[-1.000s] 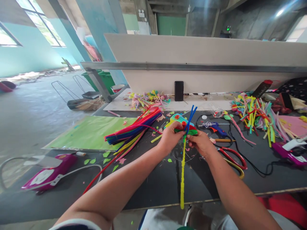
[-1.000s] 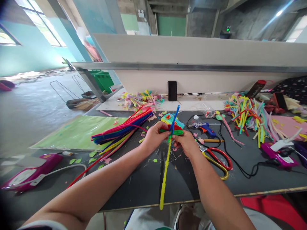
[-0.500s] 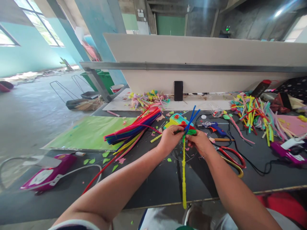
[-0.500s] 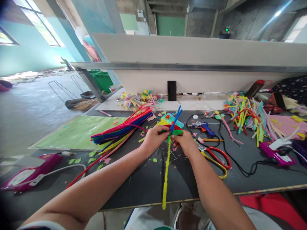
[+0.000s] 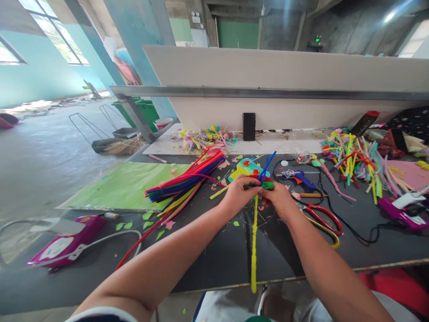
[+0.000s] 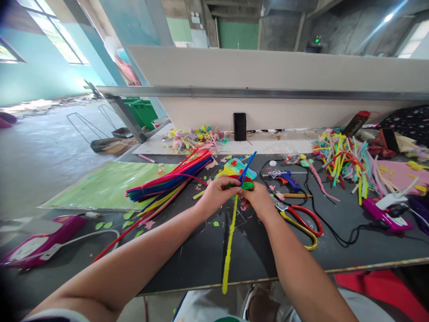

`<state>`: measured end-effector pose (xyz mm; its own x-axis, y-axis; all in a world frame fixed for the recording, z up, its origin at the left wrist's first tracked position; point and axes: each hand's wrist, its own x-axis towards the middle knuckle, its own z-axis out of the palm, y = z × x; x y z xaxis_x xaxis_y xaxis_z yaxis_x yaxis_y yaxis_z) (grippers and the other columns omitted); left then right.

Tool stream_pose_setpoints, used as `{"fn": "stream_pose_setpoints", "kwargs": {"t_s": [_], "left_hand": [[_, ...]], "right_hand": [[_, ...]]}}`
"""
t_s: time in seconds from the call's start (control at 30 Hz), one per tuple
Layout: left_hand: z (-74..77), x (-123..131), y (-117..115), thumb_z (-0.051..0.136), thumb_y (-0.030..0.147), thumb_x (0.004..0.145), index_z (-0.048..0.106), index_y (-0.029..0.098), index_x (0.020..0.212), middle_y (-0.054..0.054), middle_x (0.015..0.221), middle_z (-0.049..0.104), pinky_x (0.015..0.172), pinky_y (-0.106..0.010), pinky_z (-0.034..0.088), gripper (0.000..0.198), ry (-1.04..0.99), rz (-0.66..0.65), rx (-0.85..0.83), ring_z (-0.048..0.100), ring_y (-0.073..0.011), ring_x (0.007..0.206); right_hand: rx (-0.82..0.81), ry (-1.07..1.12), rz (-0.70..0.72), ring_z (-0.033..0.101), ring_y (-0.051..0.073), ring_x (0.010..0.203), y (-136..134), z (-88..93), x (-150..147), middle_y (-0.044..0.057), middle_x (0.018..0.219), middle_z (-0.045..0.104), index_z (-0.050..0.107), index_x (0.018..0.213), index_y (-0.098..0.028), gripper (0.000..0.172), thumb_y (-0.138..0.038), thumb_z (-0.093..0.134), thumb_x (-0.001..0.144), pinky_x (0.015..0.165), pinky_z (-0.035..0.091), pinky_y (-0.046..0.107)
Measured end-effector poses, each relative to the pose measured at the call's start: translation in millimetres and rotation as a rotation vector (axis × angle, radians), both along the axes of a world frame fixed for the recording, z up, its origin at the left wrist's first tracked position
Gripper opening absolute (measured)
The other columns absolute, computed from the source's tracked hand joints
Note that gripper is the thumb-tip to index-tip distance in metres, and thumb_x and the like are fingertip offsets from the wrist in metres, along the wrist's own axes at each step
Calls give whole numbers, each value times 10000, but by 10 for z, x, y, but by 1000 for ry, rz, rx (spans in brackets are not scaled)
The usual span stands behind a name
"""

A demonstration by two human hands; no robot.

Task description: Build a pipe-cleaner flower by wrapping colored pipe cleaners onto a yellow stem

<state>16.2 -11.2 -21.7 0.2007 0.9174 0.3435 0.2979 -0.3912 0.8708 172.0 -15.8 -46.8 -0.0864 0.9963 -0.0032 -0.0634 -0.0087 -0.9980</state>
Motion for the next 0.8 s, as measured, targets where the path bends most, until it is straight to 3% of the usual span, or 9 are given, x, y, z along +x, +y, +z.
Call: {"fn": "stream_pose_setpoints", "kwargs": {"t_s": [0.2,0.37,0.43,0.57,0.67,0.8], "left_hand": [[-24,-30,40,738,215,658,730,194,746,-31,848,619,818,-289,437,91,-12,-11,-26,574,-173,850],[-12,-32,25,719,184,676,717,185,720,-27,866,611,839,-288,435,44,-9,7,-24,573,-166,865],[-21,-21,12,711,175,688,711,185,728,-23,870,609,837,-281,439,41,-11,21,9,575,-160,867],[-62,6,-10,710,152,696,707,186,734,-16,849,593,827,-275,442,51,7,23,64,574,-155,868],[-97,24,-28,708,130,694,707,188,736,-18,842,581,833,-280,442,72,43,-13,68,569,-157,871],[-165,36,-26,706,120,698,703,186,750,-32,881,564,857,-291,445,85,52,-76,89,563,-164,904]], "right_hand": [[67,-214,24,539,168,376,-1,-8,5,0,435,591,636,659,-206,159,-332,728,688,403,429,292],[26,-186,35,543,168,388,-22,33,2,-15,440,589,627,711,-197,133,-278,722,667,416,424,284],[6,-63,64,573,163,454,-41,81,18,-17,533,635,646,817,-199,186,-232,714,647,452,439,273],[56,226,134,648,187,775,-54,163,58,5,923,712,630,1089,-259,421,-190,622,674,623,489,281],[110,245,131,636,208,885,-23,144,66,16,974,710,670,1025,-244,321,-256,632,706,729,482,312],[124,210,-8,636,206,824,45,32,68,8,836,715,695,838,-218,212,-327,719,657,778,463,337]]}}
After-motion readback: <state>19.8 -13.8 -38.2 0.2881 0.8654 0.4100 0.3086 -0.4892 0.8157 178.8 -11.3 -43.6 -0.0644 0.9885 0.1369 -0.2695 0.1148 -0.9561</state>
